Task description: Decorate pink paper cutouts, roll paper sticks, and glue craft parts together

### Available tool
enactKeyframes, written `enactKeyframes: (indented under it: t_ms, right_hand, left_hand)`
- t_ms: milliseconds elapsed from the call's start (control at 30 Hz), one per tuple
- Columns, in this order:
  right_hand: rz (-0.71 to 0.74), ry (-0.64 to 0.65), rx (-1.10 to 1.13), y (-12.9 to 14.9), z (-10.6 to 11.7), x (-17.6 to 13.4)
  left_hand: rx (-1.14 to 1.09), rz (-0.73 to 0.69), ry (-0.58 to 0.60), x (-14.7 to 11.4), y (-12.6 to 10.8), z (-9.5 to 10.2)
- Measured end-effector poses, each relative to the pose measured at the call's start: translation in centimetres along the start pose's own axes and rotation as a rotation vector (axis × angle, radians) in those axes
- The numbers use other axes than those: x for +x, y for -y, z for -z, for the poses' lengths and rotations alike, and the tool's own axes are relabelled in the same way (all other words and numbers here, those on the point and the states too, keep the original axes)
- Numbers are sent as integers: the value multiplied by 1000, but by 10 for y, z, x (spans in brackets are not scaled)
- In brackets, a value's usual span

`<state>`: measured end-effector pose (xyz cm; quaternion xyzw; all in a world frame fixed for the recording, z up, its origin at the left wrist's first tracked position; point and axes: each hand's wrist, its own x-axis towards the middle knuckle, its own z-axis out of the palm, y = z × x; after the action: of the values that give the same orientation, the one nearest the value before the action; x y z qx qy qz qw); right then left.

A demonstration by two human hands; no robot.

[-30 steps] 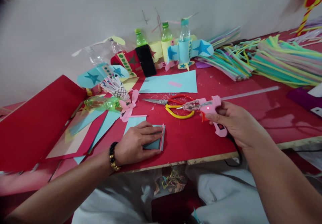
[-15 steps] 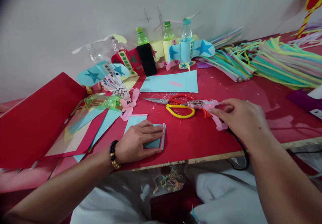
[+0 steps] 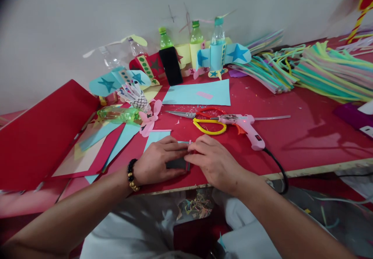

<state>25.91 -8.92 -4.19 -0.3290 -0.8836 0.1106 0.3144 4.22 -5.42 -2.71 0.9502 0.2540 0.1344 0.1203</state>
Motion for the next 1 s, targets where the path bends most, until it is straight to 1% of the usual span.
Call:
enactKeyframes:
  t_ms: [233,333,567,1000]
  right_hand:
    - [2,132,-158,-1,-3,-4]
    - [-7,134,-176,-1,-4,-5]
    - [-18,130,-178,-1,-5,-6]
    - [-26,139,-168,-1,-7,-8]
  left_hand:
    - [9,-4,-31,-1,1,-2]
    - [14,-9,-41,-1,1,-3]
    - [42,-9,-4,-2,2,-3]
    - [45,-10,7,-2,0,-1]
